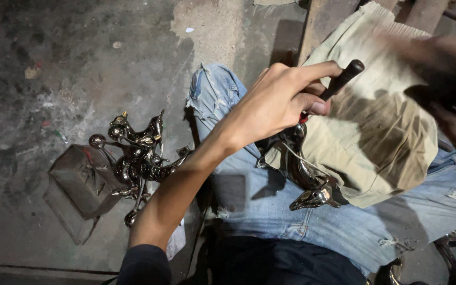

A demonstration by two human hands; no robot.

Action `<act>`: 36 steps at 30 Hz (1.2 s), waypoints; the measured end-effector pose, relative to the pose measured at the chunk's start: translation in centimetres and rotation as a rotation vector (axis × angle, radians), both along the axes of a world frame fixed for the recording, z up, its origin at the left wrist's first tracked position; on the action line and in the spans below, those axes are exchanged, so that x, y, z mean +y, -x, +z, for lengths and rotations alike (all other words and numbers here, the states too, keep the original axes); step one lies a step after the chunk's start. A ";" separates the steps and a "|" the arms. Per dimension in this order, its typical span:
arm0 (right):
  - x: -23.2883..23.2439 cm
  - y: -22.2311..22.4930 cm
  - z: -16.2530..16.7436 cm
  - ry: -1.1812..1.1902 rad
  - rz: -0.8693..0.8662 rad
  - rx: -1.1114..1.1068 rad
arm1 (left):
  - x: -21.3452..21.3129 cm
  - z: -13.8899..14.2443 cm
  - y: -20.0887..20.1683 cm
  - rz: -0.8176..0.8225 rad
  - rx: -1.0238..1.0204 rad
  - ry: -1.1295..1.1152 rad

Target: The person sits on the floor with a wooden board on their lap and polishes cast metal animal figurines. They hold a figurine steady and rub its surfaces with a wooden block, then pull a thin strip around the figurine's parts to buff them, working one figurine at a time.

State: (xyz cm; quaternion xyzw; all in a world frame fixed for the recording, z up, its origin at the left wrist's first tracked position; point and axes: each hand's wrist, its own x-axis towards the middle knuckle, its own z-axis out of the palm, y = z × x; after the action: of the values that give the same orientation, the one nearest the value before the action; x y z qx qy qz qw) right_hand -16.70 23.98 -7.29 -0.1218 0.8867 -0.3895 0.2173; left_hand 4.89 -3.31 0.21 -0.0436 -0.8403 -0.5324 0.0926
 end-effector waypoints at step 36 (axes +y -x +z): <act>-11.0 -3.1 15.1 -0.189 0.809 0.519 | 2.6 -0.7 -3.2 0.530 0.086 -0.028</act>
State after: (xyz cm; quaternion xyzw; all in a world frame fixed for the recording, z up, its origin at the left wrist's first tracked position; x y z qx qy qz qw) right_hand -13.57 13.02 7.79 -0.5294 0.8246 -0.1485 0.1331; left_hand 8.13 -0.75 -0.51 0.1567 -0.8101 -0.4989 0.2652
